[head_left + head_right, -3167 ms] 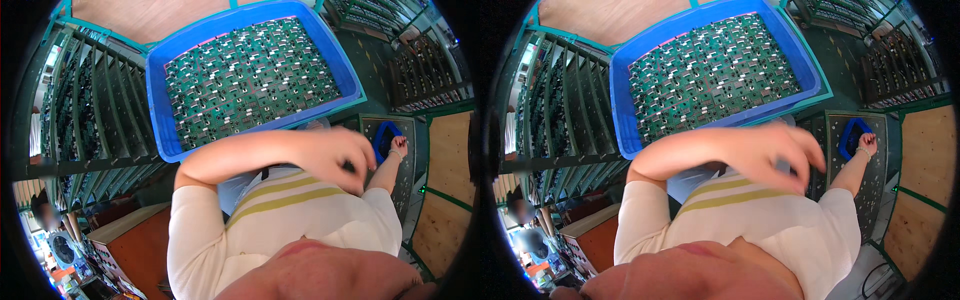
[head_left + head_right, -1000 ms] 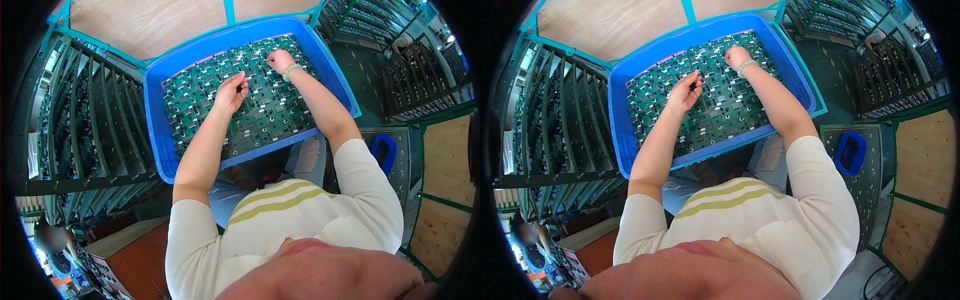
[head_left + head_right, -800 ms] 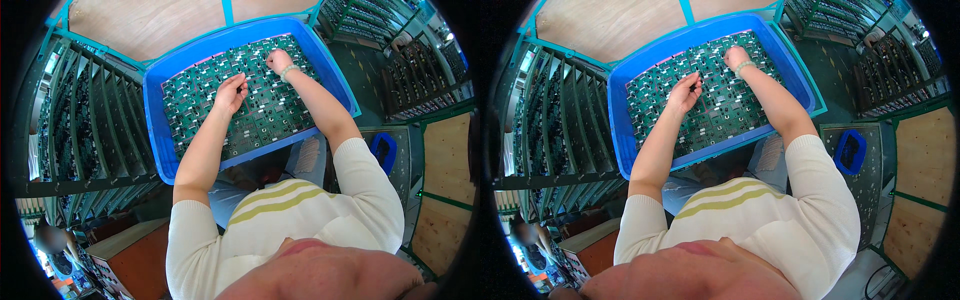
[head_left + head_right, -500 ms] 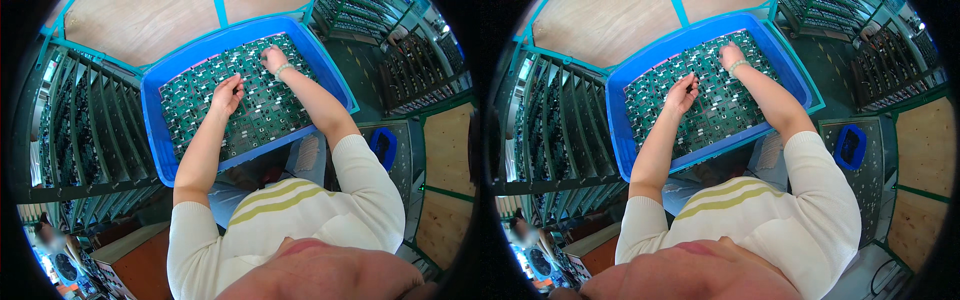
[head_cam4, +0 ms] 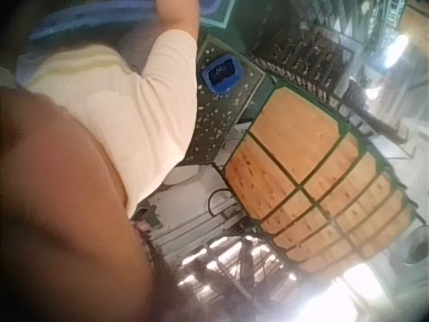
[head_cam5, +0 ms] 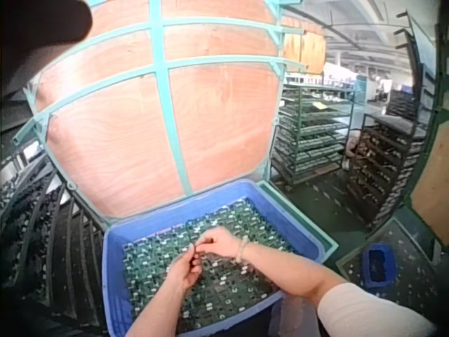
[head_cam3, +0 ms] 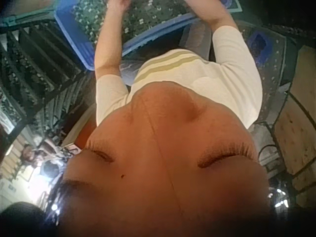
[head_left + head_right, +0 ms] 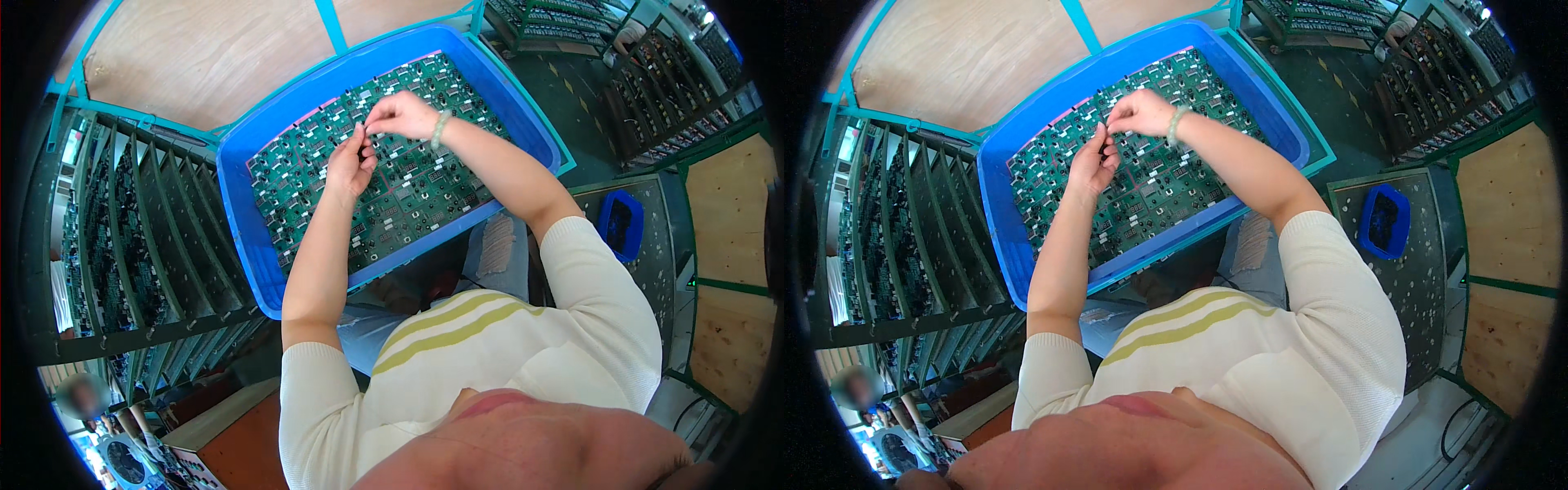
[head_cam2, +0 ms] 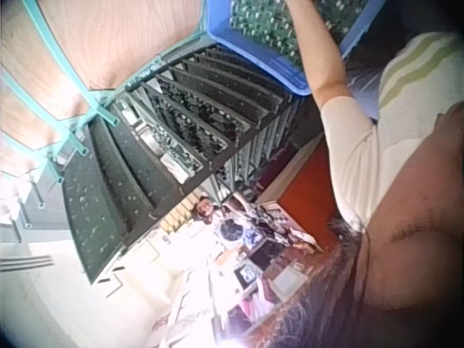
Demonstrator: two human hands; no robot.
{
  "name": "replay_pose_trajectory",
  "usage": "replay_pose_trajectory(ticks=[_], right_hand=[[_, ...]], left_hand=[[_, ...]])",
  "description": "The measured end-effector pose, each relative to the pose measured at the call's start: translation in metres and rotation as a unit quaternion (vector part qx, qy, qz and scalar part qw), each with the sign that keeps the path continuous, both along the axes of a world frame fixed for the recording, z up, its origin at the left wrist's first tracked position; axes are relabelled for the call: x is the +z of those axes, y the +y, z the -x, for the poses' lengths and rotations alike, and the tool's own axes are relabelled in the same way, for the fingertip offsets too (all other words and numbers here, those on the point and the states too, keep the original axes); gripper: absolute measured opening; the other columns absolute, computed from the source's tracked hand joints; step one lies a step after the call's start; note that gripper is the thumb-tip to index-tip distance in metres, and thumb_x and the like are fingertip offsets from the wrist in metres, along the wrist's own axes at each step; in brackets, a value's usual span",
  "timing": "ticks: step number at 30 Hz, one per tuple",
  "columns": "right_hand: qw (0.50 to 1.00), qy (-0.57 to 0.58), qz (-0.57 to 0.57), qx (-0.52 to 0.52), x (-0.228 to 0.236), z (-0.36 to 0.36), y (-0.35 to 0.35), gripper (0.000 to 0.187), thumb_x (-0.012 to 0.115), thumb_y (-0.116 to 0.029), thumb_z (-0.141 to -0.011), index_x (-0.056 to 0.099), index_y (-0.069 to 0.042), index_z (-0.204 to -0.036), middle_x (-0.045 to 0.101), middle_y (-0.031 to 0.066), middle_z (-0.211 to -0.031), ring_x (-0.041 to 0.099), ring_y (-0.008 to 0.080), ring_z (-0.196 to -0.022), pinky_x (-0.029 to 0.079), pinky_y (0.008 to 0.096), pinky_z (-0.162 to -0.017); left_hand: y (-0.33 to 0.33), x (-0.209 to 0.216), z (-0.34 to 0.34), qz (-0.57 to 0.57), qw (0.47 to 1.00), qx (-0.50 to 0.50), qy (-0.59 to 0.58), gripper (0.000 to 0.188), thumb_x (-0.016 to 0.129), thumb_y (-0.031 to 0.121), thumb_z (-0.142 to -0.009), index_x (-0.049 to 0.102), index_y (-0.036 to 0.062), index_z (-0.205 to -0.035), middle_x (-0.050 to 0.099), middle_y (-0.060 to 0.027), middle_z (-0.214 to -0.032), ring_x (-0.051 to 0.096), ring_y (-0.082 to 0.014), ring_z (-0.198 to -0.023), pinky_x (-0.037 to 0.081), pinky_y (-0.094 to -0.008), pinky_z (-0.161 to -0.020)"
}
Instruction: The person attaches small components onto circuit boards in a blue bin by hand, pressing them into place one by one.
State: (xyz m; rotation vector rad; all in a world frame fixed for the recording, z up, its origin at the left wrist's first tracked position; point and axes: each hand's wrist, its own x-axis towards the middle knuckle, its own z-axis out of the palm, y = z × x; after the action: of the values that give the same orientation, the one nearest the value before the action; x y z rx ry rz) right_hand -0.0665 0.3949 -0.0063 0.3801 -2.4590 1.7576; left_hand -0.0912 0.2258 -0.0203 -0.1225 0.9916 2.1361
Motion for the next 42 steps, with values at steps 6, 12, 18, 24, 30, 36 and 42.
replay_pose_trajectory(ticks=[6, 12, 18, 24, 30, 36, 42], right_hand=[[0.905, 0.056, -0.357, -0.226, -0.007, 0.002, 0.095, 0.013, 0.060, -0.018, -0.068, 0.065, -0.008, -0.074, 0.061, 0.0119, -0.075, 0.058, 0.0282, -0.070, 0.046, 0.0367, -0.066], [0.887, -0.078, -0.431, -0.147, -0.021, 0.006, 0.093, 0.014, 0.063, -0.019, -0.067, 0.065, -0.008, -0.075, 0.062, 0.0124, -0.078, 0.059, 0.0277, -0.073, 0.047, 0.0374, -0.068], [0.865, -0.076, -0.480, -0.126, -0.028, 0.010, 0.086, 0.015, 0.066, -0.019, -0.066, 0.066, -0.009, -0.077, 0.062, 0.0121, -0.079, 0.059, 0.0285, -0.077, 0.047, 0.0384, -0.071], [0.817, -0.112, -0.549, -0.136, -0.023, 0.009, 0.070, 0.016, 0.065, -0.018, -0.067, 0.065, -0.008, -0.080, 0.062, 0.0122, -0.083, 0.059, 0.0288, -0.081, 0.047, 0.0391, -0.074], [0.791, -0.027, -0.594, -0.148, -0.002, 0.003, 0.057, 0.020, 0.066, -0.022, -0.067, 0.065, -0.007, -0.080, 0.061, 0.0121, -0.087, 0.059, 0.0280, -0.080, 0.048, 0.0372, -0.071], [0.989, 0.088, -0.117, 0.002, 0.016, -0.011, -0.004, 0.018, 0.067, -0.021, -0.071, 0.063, -0.005, -0.079, 0.059, 0.0078, -0.072, 0.059, 0.0151, -0.065, 0.047, 0.0272, -0.059], [0.986, 0.094, -0.128, -0.045, -0.002, 0.000, 0.003, 0.014, 0.063, -0.019, -0.073, 0.063, -0.006, -0.078, 0.061, 0.0087, -0.074, 0.059, 0.0185, -0.067, 0.047, 0.0292, -0.063]], left_hand=[[0.002, 0.006, -0.001, 0.020, 1.000, 0.009, -0.020, 0.014, 0.043, 0.009, -0.086, 0.048, -0.0041, -0.090, 0.053, -0.0113, -0.077, 0.045, -0.0129, -0.057, 0.033, -0.0194, -0.043], [0.001, -0.002, -0.002, 0.032, 0.999, -0.001, -0.009, 0.018, 0.049, 0.016, -0.087, 0.048, -0.0017, -0.090, 0.053, -0.0098, -0.075, 0.045, -0.0117, -0.058, 0.033, -0.0197, -0.042], [-0.004, 0.003, -0.003, 0.033, 0.999, 0.005, 0.032, 0.016, 0.056, 0.018, -0.083, 0.055, 0.0019, -0.086, 0.053, -0.0023, -0.070, 0.046, -0.0090, -0.058, 0.033, -0.0184, -0.043], [0.005, 0.008, -0.008, 0.073, 0.996, 0.022, 0.040, 0.014, 0.059, 0.014, -0.081, 0.056, 0.0018, -0.087, 0.054, -0.0027, -0.071, 0.046, -0.0094, -0.057, 0.035, -0.0188, -0.044], [-0.001, 0.001, -0.004, 0.057, 0.998, 0.008, 0.020, 0.018, 0.059, 0.020, -0.082, 0.051, 0.0032, -0.083, 0.051, -0.0027, -0.068, 0.044, -0.0096, -0.055, 0.032, -0.0194, -0.042], [0.003, 0.002, -0.007, 0.035, 0.999, -0.002, 0.001, 0.023, 0.058, 0.025, -0.082, 0.048, 0.0051, -0.078, 0.046, -0.0006, -0.066, 0.041, -0.0093, -0.053, 0.028, -0.0193, -0.040], [0.000, -0.007, -0.001, 0.030, 0.999, -0.008, -0.019, 0.019, 0.051, 0.021, -0.086, 0.050, 0.0024, -0.083, 0.048, -0.0033, -0.070, 0.042, -0.0105, -0.056, 0.030, -0.0188, -0.042]])
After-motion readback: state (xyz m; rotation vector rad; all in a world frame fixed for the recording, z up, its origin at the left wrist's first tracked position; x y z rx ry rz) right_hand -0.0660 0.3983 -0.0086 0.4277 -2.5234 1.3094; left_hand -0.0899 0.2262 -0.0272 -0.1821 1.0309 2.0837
